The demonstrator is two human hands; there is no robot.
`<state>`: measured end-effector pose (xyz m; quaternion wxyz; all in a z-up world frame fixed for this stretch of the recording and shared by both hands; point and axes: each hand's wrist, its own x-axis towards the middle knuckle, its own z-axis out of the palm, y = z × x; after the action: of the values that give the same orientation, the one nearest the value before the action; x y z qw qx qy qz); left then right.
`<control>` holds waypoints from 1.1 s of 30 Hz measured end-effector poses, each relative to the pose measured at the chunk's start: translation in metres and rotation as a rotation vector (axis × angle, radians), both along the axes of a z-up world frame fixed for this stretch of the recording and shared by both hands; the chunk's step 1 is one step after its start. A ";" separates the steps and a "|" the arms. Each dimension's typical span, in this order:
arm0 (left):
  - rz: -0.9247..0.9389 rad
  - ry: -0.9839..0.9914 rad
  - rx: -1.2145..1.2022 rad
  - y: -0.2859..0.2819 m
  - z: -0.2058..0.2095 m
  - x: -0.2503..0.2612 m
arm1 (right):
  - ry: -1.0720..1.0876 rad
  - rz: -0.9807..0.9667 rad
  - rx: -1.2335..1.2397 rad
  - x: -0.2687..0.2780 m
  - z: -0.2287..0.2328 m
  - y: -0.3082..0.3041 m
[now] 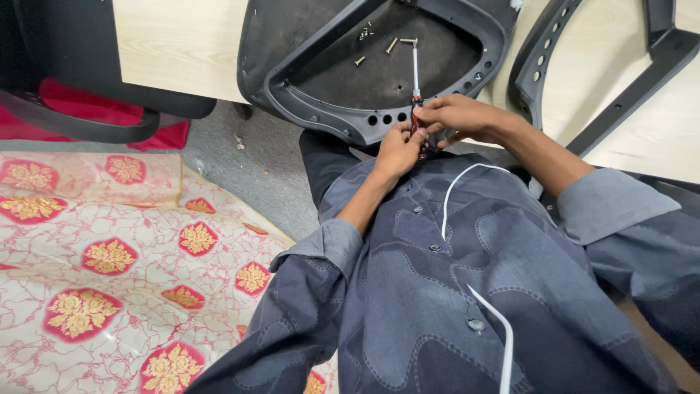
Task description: The person uses a screwdriver to fasten screws into a black plastic chair frame attached to an overturned chair seat. They align the frame, insert screws, and tighten them to secure the frame to the seat.
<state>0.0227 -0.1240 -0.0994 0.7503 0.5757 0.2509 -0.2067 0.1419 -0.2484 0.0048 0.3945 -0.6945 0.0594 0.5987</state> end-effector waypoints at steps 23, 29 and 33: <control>-1.018 -0.337 0.976 -0.006 -0.039 0.079 | -0.421 -0.018 -0.260 0.000 0.023 -0.051; -1.009 -0.391 0.906 0.007 -0.041 0.082 | -0.472 0.002 -0.240 0.004 0.028 -0.041; -1.074 -0.415 0.956 0.031 -0.033 0.079 | -0.497 0.036 -0.285 0.007 0.032 -0.040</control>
<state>0.1012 -0.0931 -0.1325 0.2459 0.9096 -0.1490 -0.2999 0.1492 -0.2880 0.0371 0.2848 -0.8693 0.0322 0.4026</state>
